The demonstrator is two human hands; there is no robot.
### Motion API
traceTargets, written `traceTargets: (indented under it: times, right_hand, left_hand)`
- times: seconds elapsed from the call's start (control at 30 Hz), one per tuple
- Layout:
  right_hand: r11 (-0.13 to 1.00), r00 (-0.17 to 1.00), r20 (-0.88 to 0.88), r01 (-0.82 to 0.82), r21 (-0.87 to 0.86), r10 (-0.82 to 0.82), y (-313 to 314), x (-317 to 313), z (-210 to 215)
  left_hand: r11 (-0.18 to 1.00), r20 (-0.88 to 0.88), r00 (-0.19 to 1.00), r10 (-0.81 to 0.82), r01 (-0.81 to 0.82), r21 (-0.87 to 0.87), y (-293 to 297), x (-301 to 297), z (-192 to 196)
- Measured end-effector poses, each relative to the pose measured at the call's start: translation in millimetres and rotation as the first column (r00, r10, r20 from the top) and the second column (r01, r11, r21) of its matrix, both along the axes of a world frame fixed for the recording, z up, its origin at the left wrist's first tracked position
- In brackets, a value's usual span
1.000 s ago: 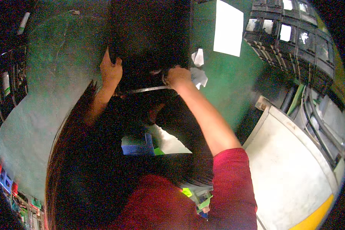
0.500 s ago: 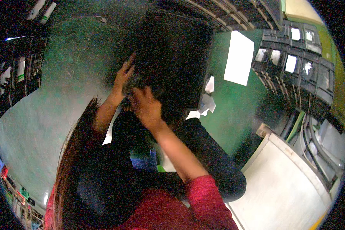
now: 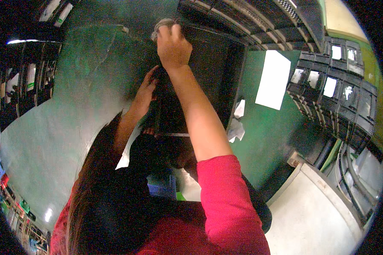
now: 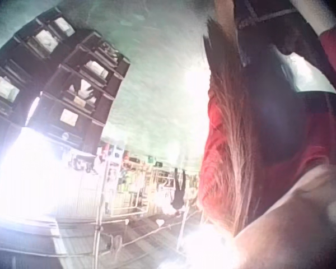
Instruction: The person sits on a low stool and wipes the interior of black plastic bins with a cloth. They remove white paper from the bins, wipe the inside surfaces, and place the cleaned bins into a stack.
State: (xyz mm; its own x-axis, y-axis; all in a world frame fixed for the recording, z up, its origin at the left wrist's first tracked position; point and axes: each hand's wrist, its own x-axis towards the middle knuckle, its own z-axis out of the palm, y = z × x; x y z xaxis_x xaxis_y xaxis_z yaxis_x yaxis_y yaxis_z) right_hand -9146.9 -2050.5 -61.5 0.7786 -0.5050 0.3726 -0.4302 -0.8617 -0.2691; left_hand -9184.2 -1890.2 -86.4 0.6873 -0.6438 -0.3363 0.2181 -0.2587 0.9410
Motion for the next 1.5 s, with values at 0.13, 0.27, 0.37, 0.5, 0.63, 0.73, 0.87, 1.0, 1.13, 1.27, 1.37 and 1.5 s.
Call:
traceTargets:
  times: [0.13,0.27,0.37,0.5,0.63,0.73,0.87,1.0,1.13,1.27,1.37,1.5]
  right_hand:
    - [0.996,0.995,-0.098,-0.006,-0.094,-0.003,-13,12,2]
    - [0.994,0.999,-0.048,-0.024,-0.108,0.019,-51,8,-1]
    - [0.969,0.959,-0.143,0.235,-0.076,-0.244,-86,-41,10]
    - [0.774,0.670,-0.433,0.623,-0.114,-0.603,-124,-85,45]
    - [0.934,0.889,-0.324,0.355,0.041,-0.323,-85,-23,29]
    - [0.976,0.997,-0.063,0.021,-0.217,-0.035,-62,16,1]
    - [0.992,0.973,-0.220,0.042,-0.117,-0.067,-122,-54,10]
    - [0.840,0.646,-0.546,0.482,-0.249,-0.533,-194,-152,40]
    - [0.898,0.898,-0.120,0.433,0.078,-0.423,-200,-165,34]
    - [0.943,0.935,-0.152,0.330,0.036,-0.322,-164,-163,18]
    - [0.977,0.956,-0.204,0.212,-0.006,-0.209,-122,-216,10]
    - [0.980,0.969,-0.166,0.193,0.054,-0.182,-39,-306,-3]
  left_hand:
    - [0.969,0.369,0.927,-0.063,-0.031,0.245,-17,-13,12]
    - [0.951,0.467,0.881,-0.083,-0.069,0.300,-21,-22,24]
    - [0.966,0.539,0.841,-0.041,-0.105,0.237,-23,-21,26]
    - [0.977,0.539,0.841,-0.051,-0.070,0.201,-26,-20,21]
    - [0.981,0.601,0.799,-0.027,-0.094,0.169,-28,-18,15]
    - [0.982,0.617,0.786,-0.031,-0.092,0.167,-27,-17,12]
    - [0.985,0.613,0.789,-0.046,-0.068,0.162,-24,-17,11]
    - [0.990,0.653,0.757,-0.006,-0.087,0.110,-24,-19,7]
    - [0.988,0.678,0.735,-0.007,-0.099,0.118,-25,-18,2]
    - [0.988,0.694,0.720,0.002,-0.109,0.111,-27,-18,0]
    - [0.988,0.686,0.727,0.005,-0.109,0.108,-26,-18,0]
    - [0.994,0.689,0.724,0.029,-0.093,0.055,-26,-17,-1]
